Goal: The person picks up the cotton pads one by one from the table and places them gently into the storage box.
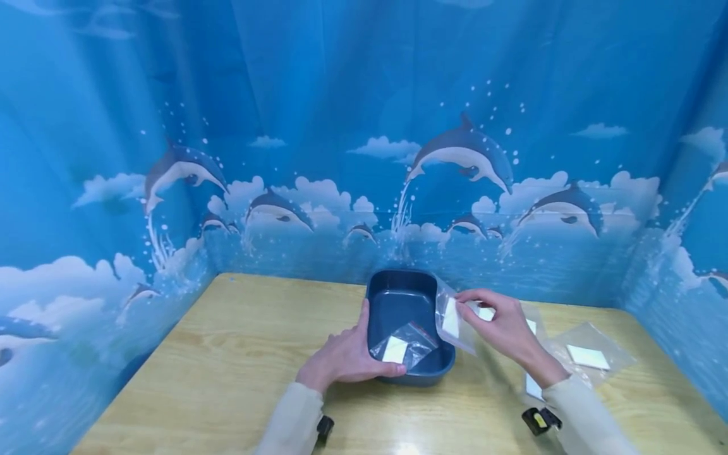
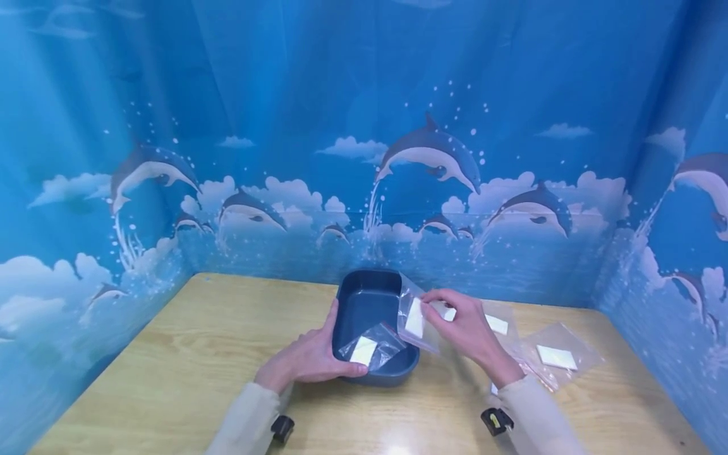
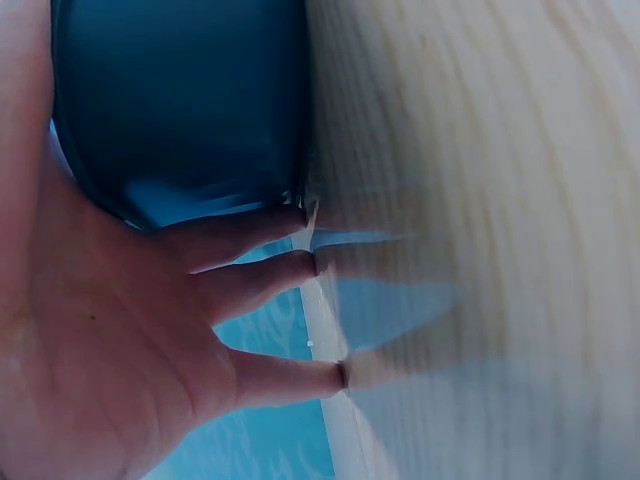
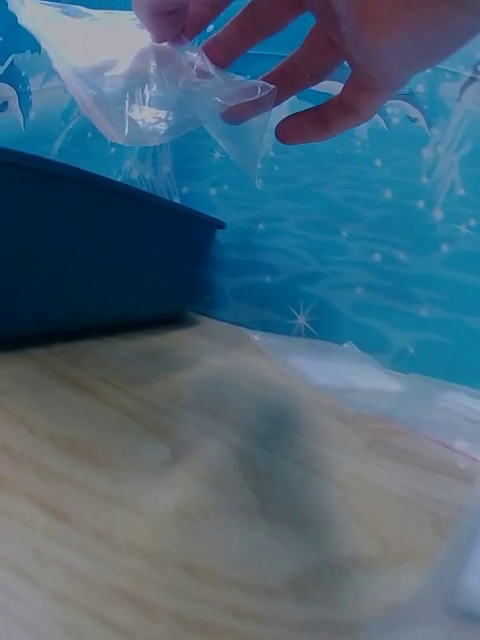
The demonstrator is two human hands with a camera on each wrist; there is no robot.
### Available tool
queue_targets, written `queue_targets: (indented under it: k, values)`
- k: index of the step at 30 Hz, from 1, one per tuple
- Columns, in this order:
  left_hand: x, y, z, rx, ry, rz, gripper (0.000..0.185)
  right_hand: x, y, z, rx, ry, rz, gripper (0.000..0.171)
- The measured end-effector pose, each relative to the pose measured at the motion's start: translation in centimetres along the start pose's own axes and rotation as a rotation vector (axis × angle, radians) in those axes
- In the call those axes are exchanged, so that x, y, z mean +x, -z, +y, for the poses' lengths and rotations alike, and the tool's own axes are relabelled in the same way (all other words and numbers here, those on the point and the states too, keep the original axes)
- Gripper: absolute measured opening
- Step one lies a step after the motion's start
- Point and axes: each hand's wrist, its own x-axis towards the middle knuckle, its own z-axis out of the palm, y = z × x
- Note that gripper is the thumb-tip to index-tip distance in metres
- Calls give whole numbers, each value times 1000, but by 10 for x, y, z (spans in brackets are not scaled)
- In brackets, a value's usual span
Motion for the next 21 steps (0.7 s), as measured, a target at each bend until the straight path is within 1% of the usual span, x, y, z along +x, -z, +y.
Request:
queue_targets:
  k: [6, 9, 13, 18, 21]
  values:
    - [1, -3, 2, 8, 10, -24, 142, 6, -11, 0, 2, 41, 2, 13]
    - [2, -3, 2, 21, 14, -20, 142, 9, -17, -2, -6, 56, -9, 13]
    - [3, 0, 2, 24, 10, -15, 142, 16, -24, -8, 2, 43, -35, 12]
    - [-1, 0, 0, -6, 10, -19, 144, 22, -35, -13, 14, 28, -72, 12]
    - [0, 0, 0, -13, 13, -17, 144, 25, -39, -15, 14, 14, -83, 11]
